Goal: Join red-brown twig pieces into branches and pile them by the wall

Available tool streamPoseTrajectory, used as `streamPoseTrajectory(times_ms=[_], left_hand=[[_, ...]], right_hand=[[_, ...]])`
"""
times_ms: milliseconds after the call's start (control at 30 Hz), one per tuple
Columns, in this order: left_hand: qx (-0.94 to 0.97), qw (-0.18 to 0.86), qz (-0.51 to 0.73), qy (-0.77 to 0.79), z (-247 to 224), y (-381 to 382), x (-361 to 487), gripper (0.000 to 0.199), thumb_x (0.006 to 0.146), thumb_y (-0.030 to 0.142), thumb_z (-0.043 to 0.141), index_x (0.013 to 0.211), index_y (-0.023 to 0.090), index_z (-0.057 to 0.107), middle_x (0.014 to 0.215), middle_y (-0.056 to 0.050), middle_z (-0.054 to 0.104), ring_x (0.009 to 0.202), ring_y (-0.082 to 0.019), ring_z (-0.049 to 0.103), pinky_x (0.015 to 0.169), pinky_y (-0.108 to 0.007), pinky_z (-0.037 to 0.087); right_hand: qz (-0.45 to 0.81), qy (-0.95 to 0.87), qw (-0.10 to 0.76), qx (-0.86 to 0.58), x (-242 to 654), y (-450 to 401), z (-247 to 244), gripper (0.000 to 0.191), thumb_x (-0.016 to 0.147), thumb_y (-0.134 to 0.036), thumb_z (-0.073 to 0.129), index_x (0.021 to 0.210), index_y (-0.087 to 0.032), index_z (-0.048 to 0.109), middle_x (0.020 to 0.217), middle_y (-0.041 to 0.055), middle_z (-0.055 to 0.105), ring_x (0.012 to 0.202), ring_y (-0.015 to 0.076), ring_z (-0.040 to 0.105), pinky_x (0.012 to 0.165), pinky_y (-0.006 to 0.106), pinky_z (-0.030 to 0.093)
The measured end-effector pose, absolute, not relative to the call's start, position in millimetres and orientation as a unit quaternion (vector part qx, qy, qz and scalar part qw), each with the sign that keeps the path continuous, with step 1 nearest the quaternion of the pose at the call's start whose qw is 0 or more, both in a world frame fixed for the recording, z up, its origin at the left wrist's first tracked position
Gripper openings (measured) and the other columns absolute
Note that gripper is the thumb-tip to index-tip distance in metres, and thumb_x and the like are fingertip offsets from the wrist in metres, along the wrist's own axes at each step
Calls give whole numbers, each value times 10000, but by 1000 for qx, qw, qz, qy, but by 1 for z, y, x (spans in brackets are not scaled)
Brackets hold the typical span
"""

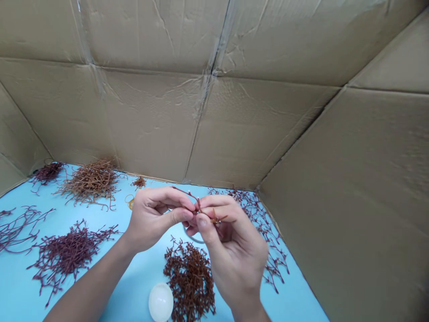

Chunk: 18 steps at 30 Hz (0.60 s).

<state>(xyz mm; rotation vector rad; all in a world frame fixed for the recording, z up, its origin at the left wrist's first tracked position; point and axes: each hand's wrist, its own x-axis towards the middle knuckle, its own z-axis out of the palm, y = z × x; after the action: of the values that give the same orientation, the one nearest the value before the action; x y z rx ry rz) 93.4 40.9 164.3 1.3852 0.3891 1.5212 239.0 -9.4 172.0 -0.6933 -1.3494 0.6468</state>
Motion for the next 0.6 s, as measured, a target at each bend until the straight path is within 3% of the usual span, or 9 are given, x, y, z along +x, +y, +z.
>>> streamPoseTrajectory(times_ms=[167,400,600], left_hand=[[589,468,631,187,163,44,91,111,795,224,943,812,169,849,767,-59,828,621,-176,789,568,-214,680],[612,443,624,197,160,44,93,86,839,196,908,895,179,845,847,-50,846,701,-164,807,661,-222,689],[613,550,535,189,146,67,87,378,898,404,854,1192,186,758,896,-66,838,726,-191,804,577,-242,628]], right_hand=[[292,-593,680,-317,239,-4,171,121,993,-186,712,887,-238,739,984,51,682,794,142,694,570,233,682],[319,-552,698,-326,236,8,171,127,934,-273,797,833,-218,744,920,31,710,738,148,692,567,254,657],[328,-515,720,-330,244,14,163,125,957,-361,793,930,-241,766,965,19,739,656,112,635,549,260,561]])
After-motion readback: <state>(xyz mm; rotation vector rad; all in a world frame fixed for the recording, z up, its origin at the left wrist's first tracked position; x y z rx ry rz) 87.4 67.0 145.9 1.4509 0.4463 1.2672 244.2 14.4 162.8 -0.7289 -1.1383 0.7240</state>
